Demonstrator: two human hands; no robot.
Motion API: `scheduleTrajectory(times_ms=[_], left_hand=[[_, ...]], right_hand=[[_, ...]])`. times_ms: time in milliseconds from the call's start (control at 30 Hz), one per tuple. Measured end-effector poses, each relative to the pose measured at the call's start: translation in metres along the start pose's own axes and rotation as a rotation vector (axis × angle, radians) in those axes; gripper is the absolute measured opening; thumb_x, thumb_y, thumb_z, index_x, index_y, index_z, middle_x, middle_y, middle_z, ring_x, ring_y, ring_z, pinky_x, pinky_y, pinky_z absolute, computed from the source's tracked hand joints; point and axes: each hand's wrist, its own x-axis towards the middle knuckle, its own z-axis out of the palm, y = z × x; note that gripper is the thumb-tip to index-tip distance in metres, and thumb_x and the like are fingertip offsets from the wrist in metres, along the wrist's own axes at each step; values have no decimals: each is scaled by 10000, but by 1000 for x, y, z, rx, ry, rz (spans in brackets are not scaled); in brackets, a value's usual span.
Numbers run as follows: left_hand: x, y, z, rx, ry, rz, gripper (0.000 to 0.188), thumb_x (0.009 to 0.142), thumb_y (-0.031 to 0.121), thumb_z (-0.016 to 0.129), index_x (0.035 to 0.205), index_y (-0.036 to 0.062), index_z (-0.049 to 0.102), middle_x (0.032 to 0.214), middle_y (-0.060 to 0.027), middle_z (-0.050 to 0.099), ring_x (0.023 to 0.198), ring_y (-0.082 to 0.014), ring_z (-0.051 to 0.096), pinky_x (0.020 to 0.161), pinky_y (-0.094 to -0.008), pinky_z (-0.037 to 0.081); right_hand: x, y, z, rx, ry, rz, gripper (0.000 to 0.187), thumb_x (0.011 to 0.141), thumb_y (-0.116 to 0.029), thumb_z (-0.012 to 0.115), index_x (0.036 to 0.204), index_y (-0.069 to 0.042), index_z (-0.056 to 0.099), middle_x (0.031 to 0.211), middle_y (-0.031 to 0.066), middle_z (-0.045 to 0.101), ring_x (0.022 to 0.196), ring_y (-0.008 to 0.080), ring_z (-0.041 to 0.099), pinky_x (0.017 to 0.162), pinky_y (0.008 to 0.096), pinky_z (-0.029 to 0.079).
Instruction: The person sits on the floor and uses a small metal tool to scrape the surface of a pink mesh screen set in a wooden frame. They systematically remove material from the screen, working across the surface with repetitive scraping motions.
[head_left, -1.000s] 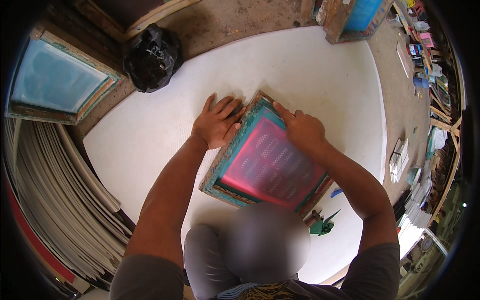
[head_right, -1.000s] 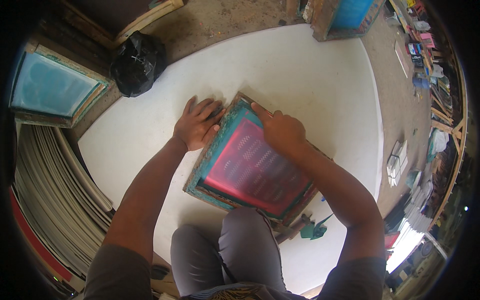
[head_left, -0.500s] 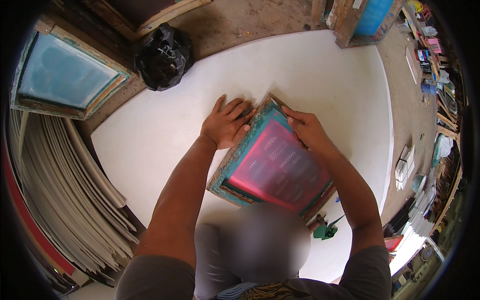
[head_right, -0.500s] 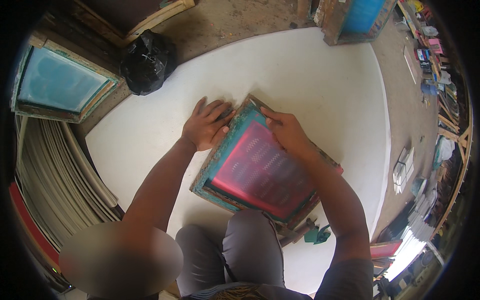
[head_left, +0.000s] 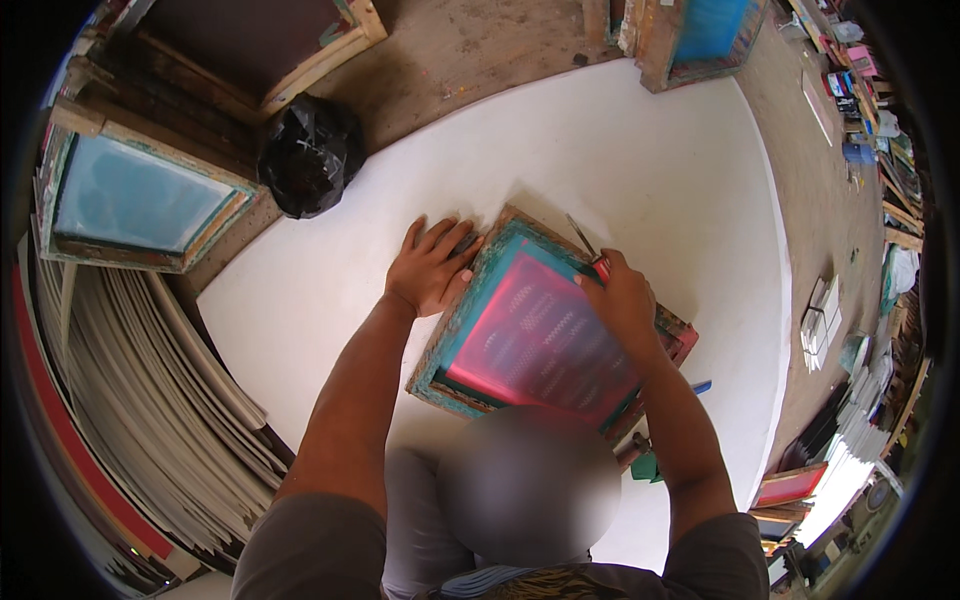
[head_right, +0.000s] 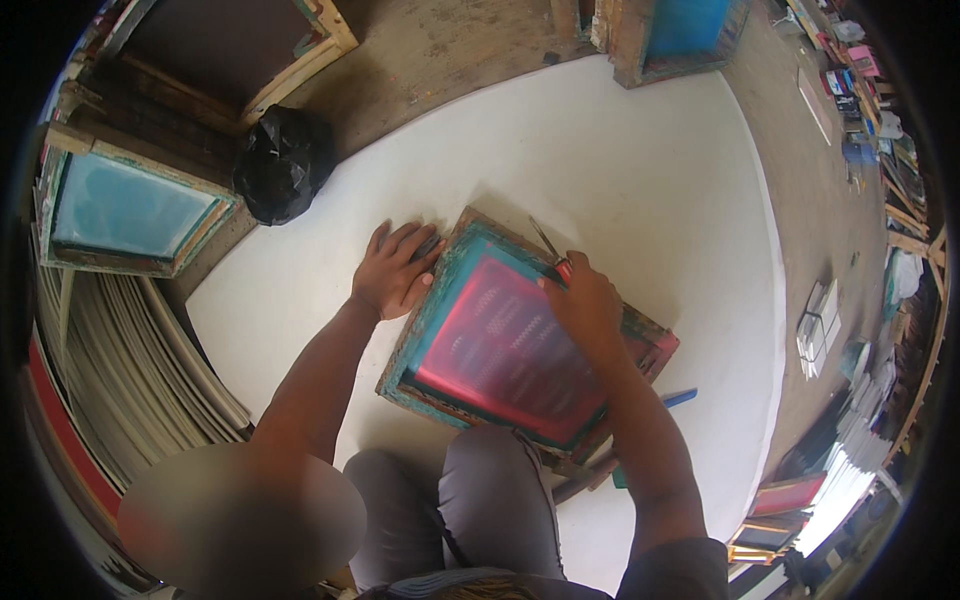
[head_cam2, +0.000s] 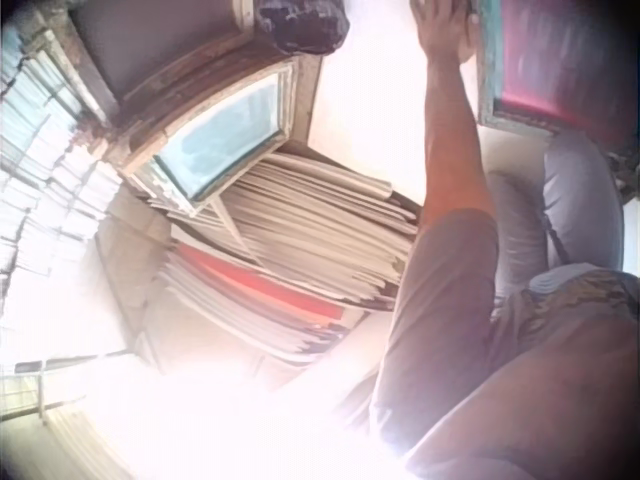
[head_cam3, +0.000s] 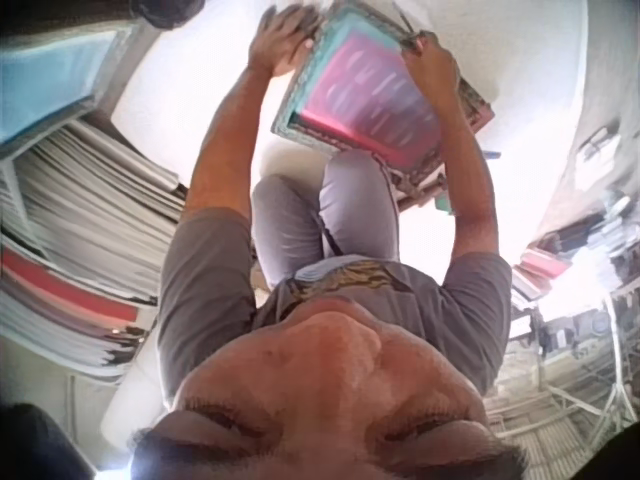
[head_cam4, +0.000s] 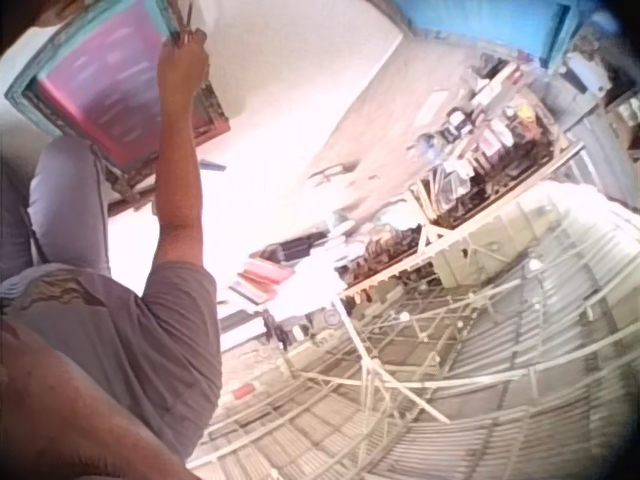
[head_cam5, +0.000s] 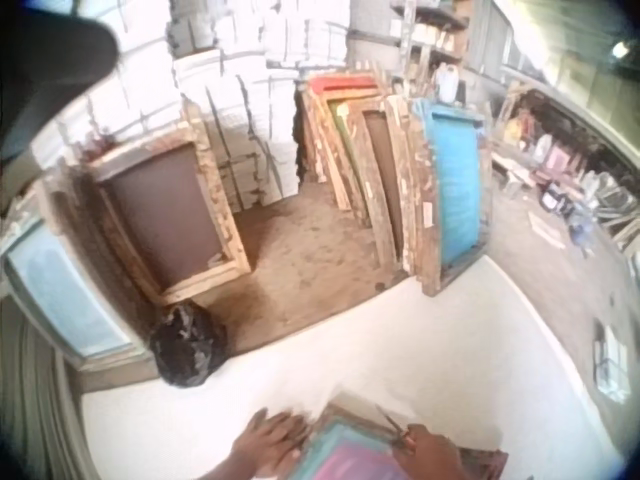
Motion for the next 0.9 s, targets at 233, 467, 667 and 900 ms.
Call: scheduleTrajectory(times_ms=[233, 467, 667, 900], left_hand=[[2, -1, -1, 14, -61, -4, 557, 1089, 439, 404, 1561, 199, 578, 1647, -71, 451, 1531, -309, 376, 1278, -638, 217], [4, 0, 2, -1, -157, -11, 582, 1100, 481, 387, 1609, 232, 520, 1707, -40, 388, 1577, -280, 318, 1293, -633, 154], [3, -2, 4, -25, -143, 6, 571, 1102, 488, 394, 1583, 225, 553, 1694, -61, 407, 1562, -294, 340, 1271, -659, 183], [3, -5, 2, -43, -137, 13, 607, 1066, 547, 453, 1530, 185, 603, 1666, -106, 419, 1528, -343, 357, 1235, -691, 221]], right_hand=[[-3, 24, 32, 99, 160, -27, 440, 909, -341, 832, 1253, -94, 715, 1019, 180, 786, 958, 415, 753, 839, 517, 577], [-5, 29, 45, 162, 305, -67, 402, 904, -274, 837, 1243, -92, 722, 1000, 175, 782, 929, 398, 757, 800, 483, 584], [-6, 35, 50, 119, 258, -63, 395, 928, -266, 793, 1267, -97, 682, 1021, 167, 766, 922, 395, 741, 793, 503, 576], [10, 41, 45, 65, 278, -203, 370, 939, -260, 766, 1260, -111, 659, 1005, 137, 750, 901, 363, 735, 768, 482, 581]])
